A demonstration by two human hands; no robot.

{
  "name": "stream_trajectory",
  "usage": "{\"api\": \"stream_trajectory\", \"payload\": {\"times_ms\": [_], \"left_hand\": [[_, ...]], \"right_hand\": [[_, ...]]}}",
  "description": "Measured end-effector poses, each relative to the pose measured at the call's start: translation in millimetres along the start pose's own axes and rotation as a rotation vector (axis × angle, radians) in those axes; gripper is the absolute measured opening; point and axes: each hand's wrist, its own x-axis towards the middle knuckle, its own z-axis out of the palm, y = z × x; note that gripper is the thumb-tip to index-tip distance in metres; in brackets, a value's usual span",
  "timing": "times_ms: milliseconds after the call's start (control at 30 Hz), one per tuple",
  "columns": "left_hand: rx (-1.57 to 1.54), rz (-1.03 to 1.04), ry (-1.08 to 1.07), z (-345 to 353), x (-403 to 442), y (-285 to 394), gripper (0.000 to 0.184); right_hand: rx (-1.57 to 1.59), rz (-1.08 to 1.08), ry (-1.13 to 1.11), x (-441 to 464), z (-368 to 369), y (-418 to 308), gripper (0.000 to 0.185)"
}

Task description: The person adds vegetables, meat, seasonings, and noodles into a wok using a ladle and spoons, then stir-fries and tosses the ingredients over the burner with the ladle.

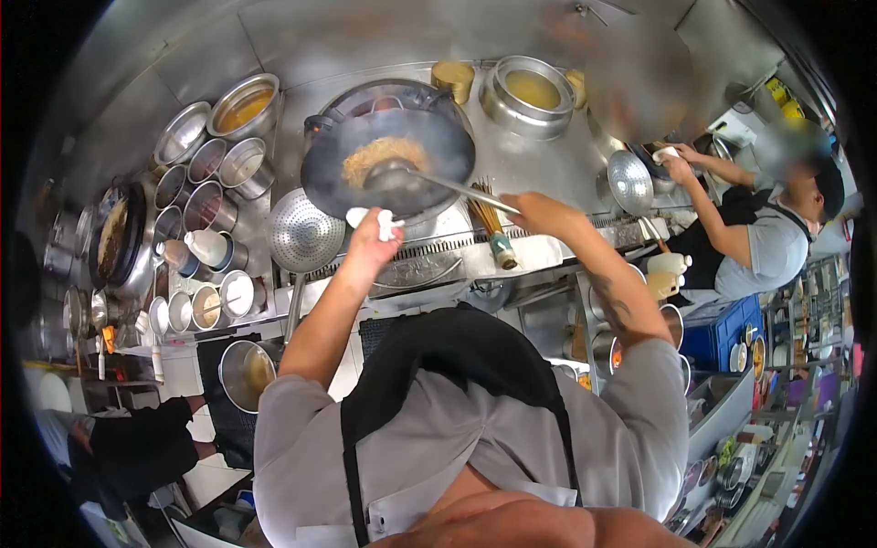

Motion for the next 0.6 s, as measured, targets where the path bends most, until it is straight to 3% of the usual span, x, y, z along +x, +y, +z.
{"api": "stream_trajectory", "payload": {"times_ms": [33,133,267,467,600], "left_hand": [[0.025,0.038,-0.123,-7.3,8.9,0.3,0.008],[0.154,0.14,-0.179,-72.0,31.4,-46.3,0.007],[0.168,0.047,-0.147,-79.4,2.1,-61.2,0.009],[0.062,0.084,-0.21,-35.8,75.2,9.2,0.005],[0.084,0.09,-0.172,-19.2,90.9,14.5,0.005]], "right_hand": [[-0.013,0.022,0.045,13.8,7.4,0.0,0.04],[-0.225,0.079,0.266,35.3,39.6,-4.3,0.034],[-0.335,0.041,0.424,20.9,36.4,-26.0,0.034],[-0.229,0.094,0.34,8.1,27.0,-24.6,0.035],[-0.027,0.2,0.338,25.1,19.5,-13.1,0.033]]}}
